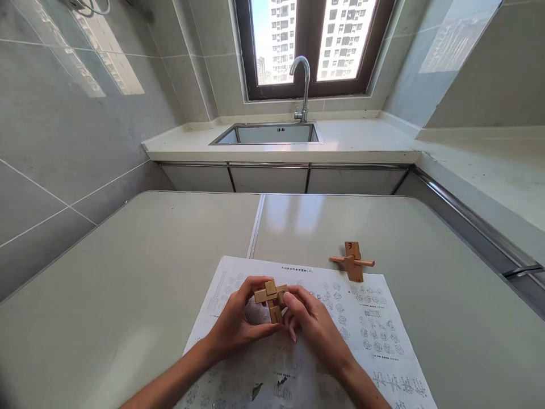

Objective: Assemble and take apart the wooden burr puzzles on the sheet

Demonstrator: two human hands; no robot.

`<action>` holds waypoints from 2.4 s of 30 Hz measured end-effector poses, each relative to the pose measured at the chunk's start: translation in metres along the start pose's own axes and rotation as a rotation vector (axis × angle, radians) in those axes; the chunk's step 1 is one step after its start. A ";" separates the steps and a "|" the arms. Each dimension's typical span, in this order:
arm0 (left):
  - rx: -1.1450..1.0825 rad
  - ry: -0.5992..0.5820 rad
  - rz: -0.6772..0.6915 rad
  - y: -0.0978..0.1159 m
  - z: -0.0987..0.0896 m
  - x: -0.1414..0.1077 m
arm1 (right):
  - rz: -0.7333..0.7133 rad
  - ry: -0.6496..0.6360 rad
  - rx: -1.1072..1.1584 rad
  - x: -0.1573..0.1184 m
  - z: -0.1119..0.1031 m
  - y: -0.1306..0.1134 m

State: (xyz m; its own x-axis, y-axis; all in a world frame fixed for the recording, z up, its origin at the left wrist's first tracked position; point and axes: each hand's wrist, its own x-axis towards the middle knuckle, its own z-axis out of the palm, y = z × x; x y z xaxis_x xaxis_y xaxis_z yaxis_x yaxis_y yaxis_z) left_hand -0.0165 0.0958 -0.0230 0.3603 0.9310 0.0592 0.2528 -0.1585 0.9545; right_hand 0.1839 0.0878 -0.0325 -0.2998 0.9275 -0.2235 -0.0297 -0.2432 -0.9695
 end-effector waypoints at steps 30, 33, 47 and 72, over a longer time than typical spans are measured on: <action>0.140 0.062 0.192 -0.001 0.000 0.000 | -0.095 -0.067 0.042 0.001 0.001 0.005; 0.187 0.042 0.251 -0.004 0.000 0.000 | -0.078 -0.073 0.010 0.000 -0.001 -0.001; 0.261 -0.020 0.251 -0.013 -0.009 0.001 | -0.007 -0.104 -0.007 0.003 -0.008 -0.001; 0.207 0.136 0.029 -0.009 -0.011 0.011 | 0.105 0.194 1.066 0.026 -0.037 0.019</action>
State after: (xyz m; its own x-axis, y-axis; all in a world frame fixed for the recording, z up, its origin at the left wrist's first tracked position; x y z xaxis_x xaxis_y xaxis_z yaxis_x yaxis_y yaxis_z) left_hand -0.0250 0.1107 -0.0277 0.2491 0.9586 0.1382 0.4280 -0.2369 0.8722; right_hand 0.2106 0.1182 -0.0601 -0.1963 0.8939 -0.4029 -0.8527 -0.3585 -0.3800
